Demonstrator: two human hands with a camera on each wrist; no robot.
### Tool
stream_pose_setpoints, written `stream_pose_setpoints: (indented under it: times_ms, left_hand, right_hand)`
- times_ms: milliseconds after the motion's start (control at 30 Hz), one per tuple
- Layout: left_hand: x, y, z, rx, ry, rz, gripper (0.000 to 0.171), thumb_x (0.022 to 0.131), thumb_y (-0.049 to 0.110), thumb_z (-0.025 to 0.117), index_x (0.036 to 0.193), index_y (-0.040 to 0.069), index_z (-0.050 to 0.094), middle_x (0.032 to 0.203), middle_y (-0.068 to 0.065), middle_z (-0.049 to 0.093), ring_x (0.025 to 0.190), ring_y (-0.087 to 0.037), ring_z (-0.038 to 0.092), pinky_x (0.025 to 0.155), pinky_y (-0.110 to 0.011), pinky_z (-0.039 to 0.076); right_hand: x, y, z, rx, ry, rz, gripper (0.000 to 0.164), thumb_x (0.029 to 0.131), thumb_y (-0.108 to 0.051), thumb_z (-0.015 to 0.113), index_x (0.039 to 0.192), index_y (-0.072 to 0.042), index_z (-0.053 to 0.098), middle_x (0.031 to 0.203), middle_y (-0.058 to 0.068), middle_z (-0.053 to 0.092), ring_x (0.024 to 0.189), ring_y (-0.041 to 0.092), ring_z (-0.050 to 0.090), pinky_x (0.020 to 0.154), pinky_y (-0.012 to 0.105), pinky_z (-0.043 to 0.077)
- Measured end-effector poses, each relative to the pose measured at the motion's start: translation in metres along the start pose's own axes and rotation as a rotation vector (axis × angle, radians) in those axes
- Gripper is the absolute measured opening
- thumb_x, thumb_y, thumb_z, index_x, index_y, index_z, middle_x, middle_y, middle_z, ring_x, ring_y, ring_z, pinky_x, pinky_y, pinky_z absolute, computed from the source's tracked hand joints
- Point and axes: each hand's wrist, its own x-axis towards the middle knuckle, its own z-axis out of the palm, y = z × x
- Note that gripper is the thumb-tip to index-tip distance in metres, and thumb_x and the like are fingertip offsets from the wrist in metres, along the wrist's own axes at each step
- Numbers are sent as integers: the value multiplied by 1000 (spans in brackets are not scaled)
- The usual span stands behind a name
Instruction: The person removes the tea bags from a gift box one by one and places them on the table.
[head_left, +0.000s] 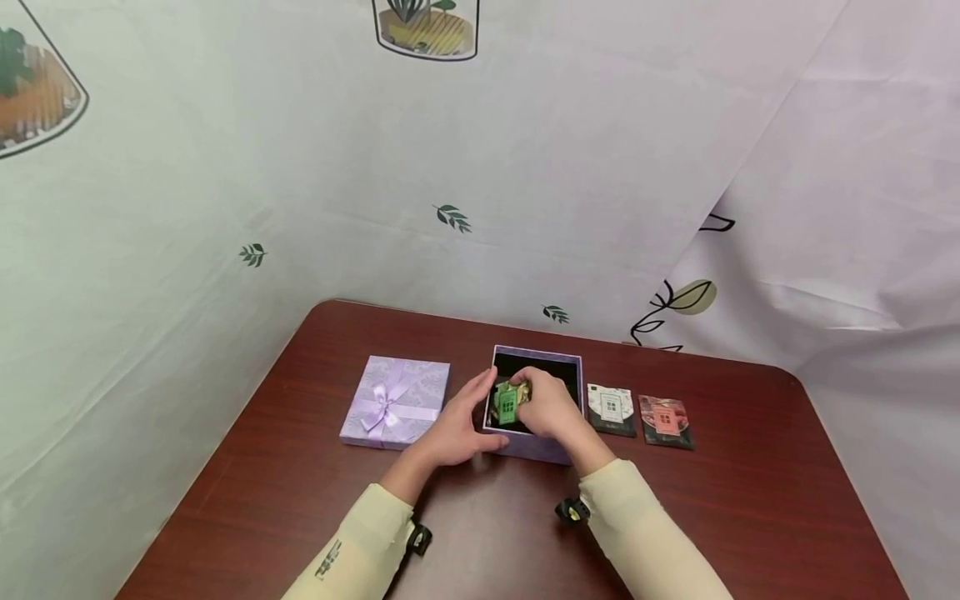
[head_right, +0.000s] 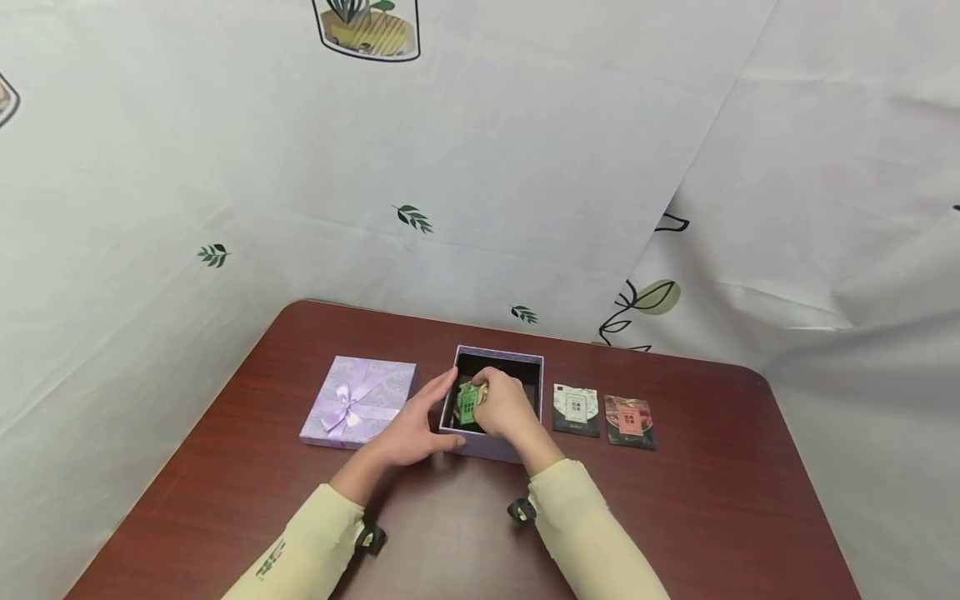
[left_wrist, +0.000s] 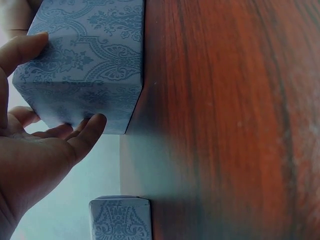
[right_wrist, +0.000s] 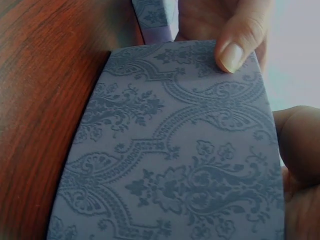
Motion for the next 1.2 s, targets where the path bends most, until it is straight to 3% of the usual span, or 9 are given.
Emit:
stream_pose_setpoints:
  times_ms: [500,1200]
  left_hand:
    - [0,-3,0,2,-1,-8,103,79,20,85,160,7,22,162,-14,22,145,-30,23,112,-50,26]
    - [0,-1,1,12,11,-9,104,77,20,86,160,8,24,162,-14,23,145,-31,26,112,-51,27]
  right_hand:
    - [-4,1,-15,1,82,-22,47,75,4,68,120,-10,67,82,2,58,69,21,51,60,36,42]
    - [-12,9,-29,66,119,-18,46,78,3,66,122,-8,66,90,6,59,70,22,49,58,36,40]
